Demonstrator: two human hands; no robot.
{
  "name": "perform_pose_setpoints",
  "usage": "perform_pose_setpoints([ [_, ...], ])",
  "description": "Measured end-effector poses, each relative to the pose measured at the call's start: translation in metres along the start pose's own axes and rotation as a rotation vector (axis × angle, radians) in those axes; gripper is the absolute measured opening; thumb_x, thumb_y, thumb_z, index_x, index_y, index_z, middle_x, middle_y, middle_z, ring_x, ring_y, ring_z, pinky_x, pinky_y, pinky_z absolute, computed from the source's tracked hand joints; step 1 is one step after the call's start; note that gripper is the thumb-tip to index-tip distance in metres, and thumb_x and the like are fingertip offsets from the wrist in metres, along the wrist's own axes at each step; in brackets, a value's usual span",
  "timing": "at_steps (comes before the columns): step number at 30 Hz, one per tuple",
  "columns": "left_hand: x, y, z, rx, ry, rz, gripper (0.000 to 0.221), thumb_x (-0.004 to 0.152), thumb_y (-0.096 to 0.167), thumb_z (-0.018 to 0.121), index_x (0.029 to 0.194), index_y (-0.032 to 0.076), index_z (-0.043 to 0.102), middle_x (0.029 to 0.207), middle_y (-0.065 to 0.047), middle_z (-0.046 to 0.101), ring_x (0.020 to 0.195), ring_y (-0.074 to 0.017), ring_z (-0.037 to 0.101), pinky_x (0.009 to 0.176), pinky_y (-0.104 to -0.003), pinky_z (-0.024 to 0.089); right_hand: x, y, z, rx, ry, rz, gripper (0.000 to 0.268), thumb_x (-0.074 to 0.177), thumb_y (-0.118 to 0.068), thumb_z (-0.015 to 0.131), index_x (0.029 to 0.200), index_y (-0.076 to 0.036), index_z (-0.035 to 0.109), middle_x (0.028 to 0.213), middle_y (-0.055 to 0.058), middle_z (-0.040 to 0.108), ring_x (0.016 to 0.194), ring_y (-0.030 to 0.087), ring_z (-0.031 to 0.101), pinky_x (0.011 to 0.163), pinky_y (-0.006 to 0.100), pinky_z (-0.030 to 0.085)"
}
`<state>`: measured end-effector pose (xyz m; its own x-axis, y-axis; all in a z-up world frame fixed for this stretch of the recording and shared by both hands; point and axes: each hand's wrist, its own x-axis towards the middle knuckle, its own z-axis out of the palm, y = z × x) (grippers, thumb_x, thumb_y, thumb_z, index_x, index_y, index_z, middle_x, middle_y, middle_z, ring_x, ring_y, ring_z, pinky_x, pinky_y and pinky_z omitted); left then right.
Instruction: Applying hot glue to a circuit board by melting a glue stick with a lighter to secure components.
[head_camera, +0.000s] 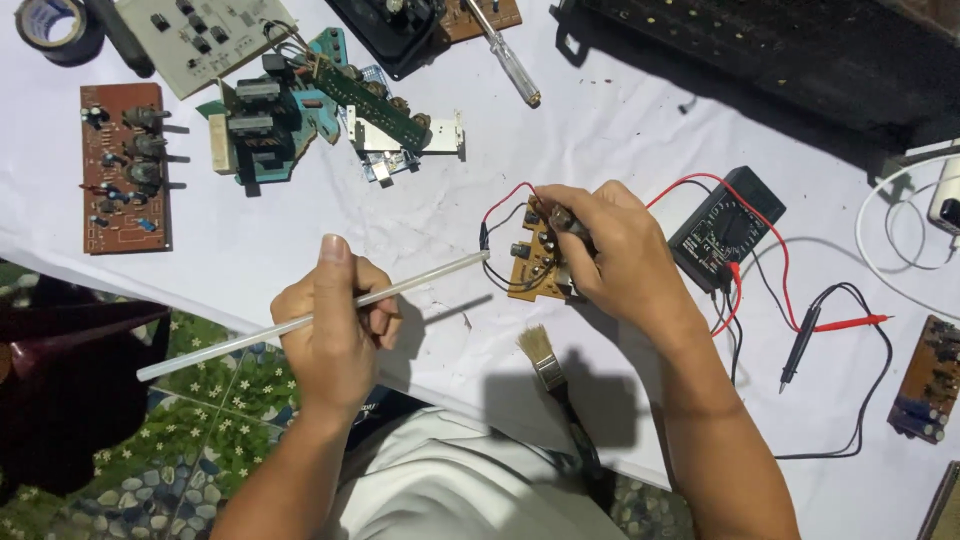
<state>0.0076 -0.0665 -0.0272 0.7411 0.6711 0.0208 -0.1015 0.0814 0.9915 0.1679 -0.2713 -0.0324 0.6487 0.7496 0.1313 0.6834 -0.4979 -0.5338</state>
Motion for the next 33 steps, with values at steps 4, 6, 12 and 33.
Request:
perform_pose_setpoints([
  [4, 0.001, -0.004, -0.008, -0.007, 0.009, -0.028, 0.066, 0.113, 0.029, 0.033, 0.056, 0.005, 0.056, 0.036, -0.006, 0.037, 0.028, -0.0143, 0.041, 0.033, -0.021, 0.033, -0.004, 0.001, 0.000, 0.033, 0.013, -0.041, 0.032, 0.090, -0.001, 0.064, 0.119, -0.010, 0.073, 0.077, 0.012, 0.069, 0.081, 0.030, 0.062, 0.079, 0.039, 0.052],
  [6, 0.001, -0.006, -0.012, -0.025, 0.022, -0.014, 0.066, 0.113, 0.030, 0.034, 0.056, 0.004, 0.056, 0.036, -0.006, 0.035, 0.027, -0.0137, 0.039, 0.031, -0.021, 0.033, -0.004, 0.001, 0.002, 0.006, 0.014, -0.085, 0.035, 0.089, -0.003, 0.065, 0.118, -0.017, 0.076, 0.083, 0.004, 0.071, 0.087, 0.026, 0.059, 0.085, 0.035, 0.047],
  [12, 0.003, -0.003, -0.017, -0.057, 0.069, -0.028, 0.066, 0.112, 0.030, 0.035, 0.055, 0.002, 0.054, 0.036, -0.007, 0.033, 0.026, -0.0151, 0.037, 0.030, -0.022, 0.033, -0.009, 0.001, 0.001, 0.018, 0.026, -0.131, 0.045, 0.092, -0.003, 0.060, 0.137, -0.009, 0.062, 0.104, 0.002, 0.077, 0.092, 0.029, 0.059, 0.084, 0.039, 0.044],
  [33, 0.002, 0.013, -0.024, -0.106, 0.158, -0.231, 0.063, 0.107, 0.038, 0.045, 0.057, 0.001, 0.053, 0.047, -0.008, 0.043, 0.037, -0.0151, 0.039, 0.036, -0.024, 0.033, 0.007, -0.029, -0.039, 0.079, -0.091, -0.163, 0.049, 0.091, -0.015, 0.075, 0.135, 0.002, 0.060, 0.125, 0.021, 0.064, 0.114, 0.031, 0.065, 0.103, 0.039, 0.052],
])
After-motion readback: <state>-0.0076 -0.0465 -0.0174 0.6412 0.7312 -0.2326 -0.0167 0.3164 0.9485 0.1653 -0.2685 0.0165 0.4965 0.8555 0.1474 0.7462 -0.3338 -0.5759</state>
